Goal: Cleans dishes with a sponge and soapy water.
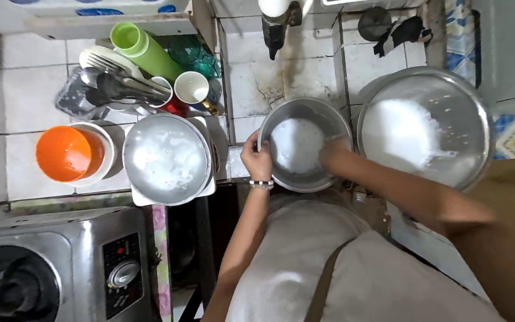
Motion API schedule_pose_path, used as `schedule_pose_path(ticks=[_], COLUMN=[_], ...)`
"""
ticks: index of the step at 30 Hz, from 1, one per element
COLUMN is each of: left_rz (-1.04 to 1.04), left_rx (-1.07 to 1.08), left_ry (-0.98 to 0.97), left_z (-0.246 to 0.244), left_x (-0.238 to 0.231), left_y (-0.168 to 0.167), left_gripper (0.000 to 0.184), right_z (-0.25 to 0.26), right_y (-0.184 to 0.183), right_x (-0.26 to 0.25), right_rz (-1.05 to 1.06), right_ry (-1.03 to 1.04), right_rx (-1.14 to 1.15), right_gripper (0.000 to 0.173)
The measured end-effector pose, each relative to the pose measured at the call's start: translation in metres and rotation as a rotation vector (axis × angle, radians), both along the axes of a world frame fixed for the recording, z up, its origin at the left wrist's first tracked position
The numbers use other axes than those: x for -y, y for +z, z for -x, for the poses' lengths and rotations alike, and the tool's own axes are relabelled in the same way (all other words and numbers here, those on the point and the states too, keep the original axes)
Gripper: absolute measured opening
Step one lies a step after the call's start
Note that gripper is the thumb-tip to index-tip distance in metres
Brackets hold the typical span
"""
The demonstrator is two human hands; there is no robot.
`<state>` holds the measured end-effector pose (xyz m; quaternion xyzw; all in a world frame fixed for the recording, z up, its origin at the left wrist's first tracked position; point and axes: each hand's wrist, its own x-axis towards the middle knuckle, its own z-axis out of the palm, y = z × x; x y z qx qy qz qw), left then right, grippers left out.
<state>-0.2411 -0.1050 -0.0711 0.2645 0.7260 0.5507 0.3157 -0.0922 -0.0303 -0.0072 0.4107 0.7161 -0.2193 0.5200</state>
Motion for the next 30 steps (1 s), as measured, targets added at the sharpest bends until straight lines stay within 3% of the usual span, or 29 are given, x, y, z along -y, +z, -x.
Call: schedule_pose_path(ticks=[3, 5, 6, 8, 9, 10, 12, 14, 18, 20, 22, 26, 28, 30], left_rz=[-0.02, -0.041, -0.041, -0.028, -0.02, -0.013, -0.012, -0.027, -0.051, -0.073, -0.084, -0.072, -0.072, -0.082], left_rx=[0.098, 0.096, 0.09, 0.062, 0.049, 0.035, 0.02, 0.011, 0.029, 0.036, 0.039, 0.034, 0.039, 0.02], left_ry=[0.058, 0.052, 0.038, -0.007, -0.034, -0.055, -0.09, -0.097, -0.03, 0.004, 0.02, 0.054, 0.042, 0.019], left_z=[-0.007, -0.008, -0.007, -0.004, -0.001, 0.001, 0.003, 0.004, 0.0, -0.003, -0.004, -0.006, -0.008, -0.009], left_x=[0.0, 0.001, 0.001, 0.001, 0.0, 0.0, -0.002, 0.0, 0.001, 0.0, -0.001, -0.001, -0.002, -0.001], left_y=[0.001, -0.001, -0.003, -0.005, -0.005, -0.005, -0.003, -0.002, -0.002, -0.003, -0.003, -0.002, -0.003, -0.004], left_gripper=[0.032, 0.031, 0.03, 0.029, 0.029, 0.028, 0.028, 0.029, 0.031, 0.032, 0.034, 0.033, 0.029, 0.025], right_z=[-0.005, 0.008, 0.017, 0.035, 0.043, 0.048, 0.046, 0.037, 0.027, 0.02, 0.008, -0.003, 0.015, 0.048], right_y=[-0.03, -0.06, -0.07, -0.105, -0.109, -0.113, -0.1, -0.08, -0.054, -0.043, -0.04, -0.07, -0.062, -0.056], right_x=[0.001, 0.008, 0.011, 0.013, 0.006, 0.0, -0.013, -0.023, -0.032, -0.024, -0.018, -0.005, 0.009, 0.021], right_rz=[0.291, 0.407, 0.4, 0.125, 0.011, -0.135, -0.373, -0.454, -0.34, -0.177, 0.014, 0.343, 0.46, 0.451], right_ry=[-0.129, -0.21, -0.266, -0.387, -0.43, -0.411, -0.261, -0.141, 0.031, 0.054, -0.01, -0.294, -0.504, -0.827], right_rx=[-0.168, -0.429, -0.654, -1.157, -1.249, -1.271, -1.088, -0.853, -0.225, -0.033, -0.062, -0.308, -0.57, -0.882], right_gripper=[0.054, 0.051, 0.041, 0.023, 0.025, 0.029, 0.029, 0.029, 0.039, 0.039, 0.041, 0.043, 0.038, 0.031])
